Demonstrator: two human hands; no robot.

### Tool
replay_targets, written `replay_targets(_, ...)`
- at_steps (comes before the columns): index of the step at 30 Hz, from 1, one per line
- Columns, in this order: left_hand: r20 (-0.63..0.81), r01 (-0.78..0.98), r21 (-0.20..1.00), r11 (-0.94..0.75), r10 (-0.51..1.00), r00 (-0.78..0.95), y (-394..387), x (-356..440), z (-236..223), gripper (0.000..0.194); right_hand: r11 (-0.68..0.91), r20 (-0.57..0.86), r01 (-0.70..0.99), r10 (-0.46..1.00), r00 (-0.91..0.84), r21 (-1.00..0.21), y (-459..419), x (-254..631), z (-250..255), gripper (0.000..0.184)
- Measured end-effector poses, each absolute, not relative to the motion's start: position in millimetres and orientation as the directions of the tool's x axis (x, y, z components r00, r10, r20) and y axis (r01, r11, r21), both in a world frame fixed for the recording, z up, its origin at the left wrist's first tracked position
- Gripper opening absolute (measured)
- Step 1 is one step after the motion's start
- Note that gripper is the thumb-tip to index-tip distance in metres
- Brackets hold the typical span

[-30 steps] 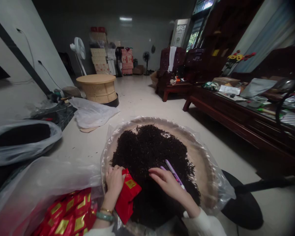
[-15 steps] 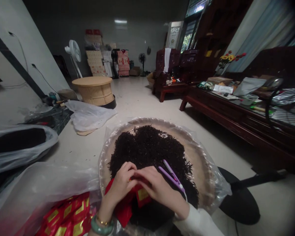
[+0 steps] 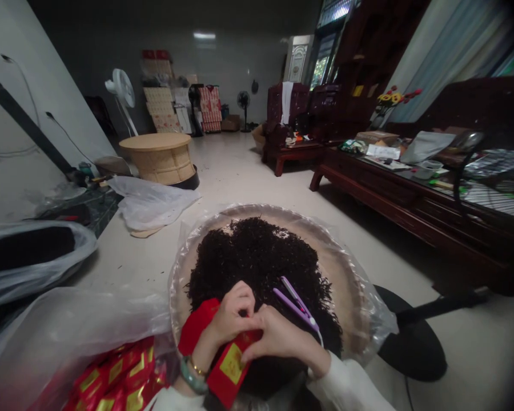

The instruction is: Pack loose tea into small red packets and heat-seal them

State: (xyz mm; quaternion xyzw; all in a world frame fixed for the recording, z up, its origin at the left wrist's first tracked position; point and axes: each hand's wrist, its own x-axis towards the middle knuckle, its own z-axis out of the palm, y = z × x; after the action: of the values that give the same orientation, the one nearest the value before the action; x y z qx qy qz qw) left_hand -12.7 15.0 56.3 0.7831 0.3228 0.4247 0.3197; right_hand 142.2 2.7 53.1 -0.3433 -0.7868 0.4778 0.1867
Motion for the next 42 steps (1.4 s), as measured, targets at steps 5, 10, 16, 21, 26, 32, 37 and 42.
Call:
replay_targets(5,0.457,0.349,0.595,-0.724,0.662,0.594,18,-3,59,0.042,0.261,0.000,0.237,0.670,-0.742,-0.936,11,151,42,0.030)
replay_targets(10,0.341,0.577,0.667,-0.472,0.882,0.326,21,-20,62,0.027,0.110,0.004,0.193,0.876,-0.482,-0.975,19,163,50,0.033)
replay_targets(16,0.386,0.583,0.675,-0.452,0.890,0.243,24,-31,50,0.039,-0.022,-0.018,-0.002,0.850,-0.526,-1.000,19,163,62,0.041)
replay_targets(21,0.468,0.597,0.572,-0.562,0.822,0.325,27,-27,49,0.047,-0.169,-0.139,-0.038,0.902,-0.408,-0.985,19,161,58,0.057)
replay_targets(26,0.474,0.706,0.496,-0.506,0.839,0.268,32,-31,42,0.049,-0.140,-0.094,-0.082,0.905,-0.415,-0.987,18,157,54,0.059)
replay_targets(32,0.512,0.826,0.199,-0.527,0.775,0.371,20,-28,41,0.062,-0.068,-0.069,0.020,0.879,-0.472,-0.997,24,160,53,0.061)
replay_targets(37,0.401,0.824,0.177,-0.538,0.804,0.439,6,-18,29,0.067,-0.033,-0.094,0.122,0.839,-0.536,-0.992,28,157,52,0.063)
replay_targets(42,0.427,0.775,0.299,-0.557,0.804,0.414,9,-18,11,0.071,-0.068,-0.099,0.074,0.811,-0.576,-0.995,27,148,41,0.063)
